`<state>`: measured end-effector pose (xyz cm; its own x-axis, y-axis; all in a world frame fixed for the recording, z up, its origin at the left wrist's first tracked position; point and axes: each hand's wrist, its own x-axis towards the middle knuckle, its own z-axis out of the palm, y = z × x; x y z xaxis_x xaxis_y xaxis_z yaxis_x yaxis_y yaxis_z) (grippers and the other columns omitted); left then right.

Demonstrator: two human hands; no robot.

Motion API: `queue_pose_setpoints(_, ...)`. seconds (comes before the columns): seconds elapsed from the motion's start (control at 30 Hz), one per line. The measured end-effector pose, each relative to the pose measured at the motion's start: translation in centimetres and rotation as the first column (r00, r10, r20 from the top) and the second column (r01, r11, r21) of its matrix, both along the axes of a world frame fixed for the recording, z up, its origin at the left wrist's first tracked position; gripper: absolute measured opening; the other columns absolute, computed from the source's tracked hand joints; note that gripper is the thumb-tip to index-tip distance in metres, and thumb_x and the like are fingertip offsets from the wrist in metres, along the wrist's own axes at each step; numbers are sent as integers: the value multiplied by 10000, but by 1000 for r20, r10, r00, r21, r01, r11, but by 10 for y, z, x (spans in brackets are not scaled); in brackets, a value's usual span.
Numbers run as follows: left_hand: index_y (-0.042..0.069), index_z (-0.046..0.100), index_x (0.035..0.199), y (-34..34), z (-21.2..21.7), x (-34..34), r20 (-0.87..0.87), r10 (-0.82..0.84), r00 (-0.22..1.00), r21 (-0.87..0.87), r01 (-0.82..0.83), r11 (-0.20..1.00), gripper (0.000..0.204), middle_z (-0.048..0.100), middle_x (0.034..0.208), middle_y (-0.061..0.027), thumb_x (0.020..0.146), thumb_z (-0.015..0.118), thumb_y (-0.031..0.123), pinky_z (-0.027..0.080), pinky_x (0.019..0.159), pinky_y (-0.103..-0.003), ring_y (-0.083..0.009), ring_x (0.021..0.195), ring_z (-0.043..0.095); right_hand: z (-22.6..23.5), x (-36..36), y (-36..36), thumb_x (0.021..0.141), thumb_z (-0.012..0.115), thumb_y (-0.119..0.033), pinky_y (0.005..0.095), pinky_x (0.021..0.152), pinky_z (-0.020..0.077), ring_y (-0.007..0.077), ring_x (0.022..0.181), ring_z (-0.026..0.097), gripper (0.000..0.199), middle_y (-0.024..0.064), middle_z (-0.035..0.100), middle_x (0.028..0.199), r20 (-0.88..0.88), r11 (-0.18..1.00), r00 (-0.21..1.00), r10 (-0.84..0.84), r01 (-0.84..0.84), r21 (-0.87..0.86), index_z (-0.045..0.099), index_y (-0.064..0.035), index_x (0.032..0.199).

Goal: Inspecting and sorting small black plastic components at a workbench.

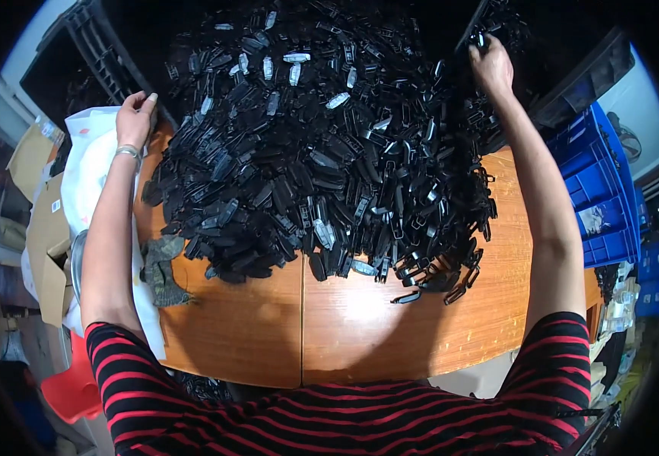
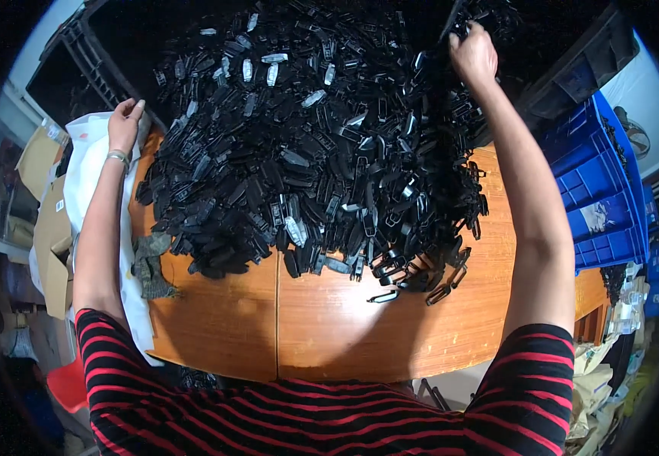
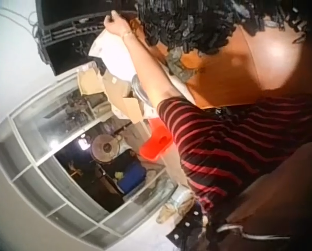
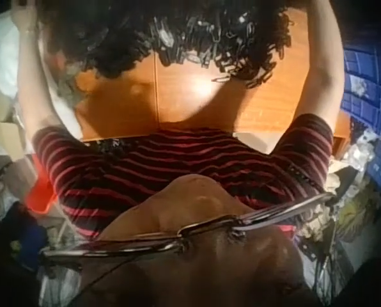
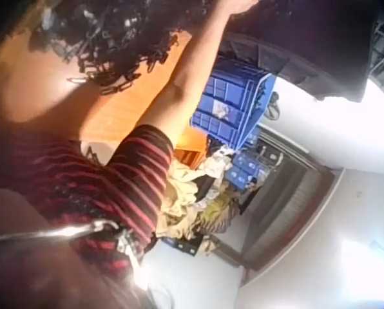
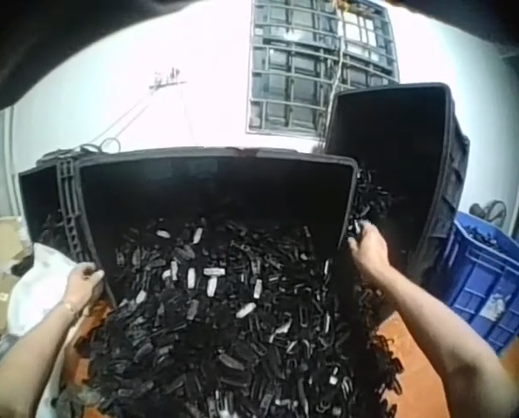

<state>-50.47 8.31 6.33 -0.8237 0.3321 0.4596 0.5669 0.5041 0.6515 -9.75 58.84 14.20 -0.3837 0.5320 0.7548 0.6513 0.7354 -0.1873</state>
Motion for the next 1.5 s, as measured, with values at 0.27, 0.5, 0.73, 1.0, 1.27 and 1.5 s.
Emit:
queue_pose_setpoints(0.27,-43,533,1095,22,-1,24,-57,-113,992,94,118,989,420,645,801,-60,862,754,228,479,671,-248,-118,731,599,43,-42,27,840,724,-167,422,781,533,345,907,683,275,211,706,956,-100,969,992,77,-98,-228,663,5,1045)
queue_pose_setpoints(0.5,-21,602,936,22,3,4,-118,40,992,-9,-42,999,339,677,811,-125,870,723,289,499,696,-332,-203,703,637,45,-50,20,831,739,-130,440,753,528,387,887,672,223,234,694,918,-119,984,992,-50,28,-177,659,28,966)
queue_pose_setpoints(0.73,-21,603,919,27,1,2,-168,12,986,15,-10,1000,310,626,758,-63,888,719,265,465,666,-285,-122,681,538,46,-43,11,831,725,-89,447,688,529,367,795,677,194,215,693,877,-103,992,994,-27,14,-125,651,18,974)
queue_pose_setpoints(1.0,-23,606,976,14,-6,-26,-120,-56,991,33,60,998,267,634,813,-26,917,692,222,448,700,-255,-94,724,525,44,-45,12,804,723,-107,451,746,523,376,822,669,180,220,692,854,-72,997,997,29,-34,-70,662,12,923)
queue_pose_setpoints(1.27,-28,565,1018,10,-17,-30,-174,-75,982,41,83,996,296,634,820,-57,914,690,219,471,701,-286,-120,712,546,63,-15,23,793,625,-183,462,743,536,381,858,644,175,212,654,924,303,986,950,-74,24,165,705,-64,894)
queue_pose_setpoints(1.5,-25,550,992,25,-21,-25,-183,-51,982,31,58,998,299,629,809,-81,913,690,227,474,696,-294,-140,703,551,-16,-8,34,857,634,-421,480,791,536,399,937,643,483,211,588,1132,246,995,964,-102,99,24,563,-111,1220)
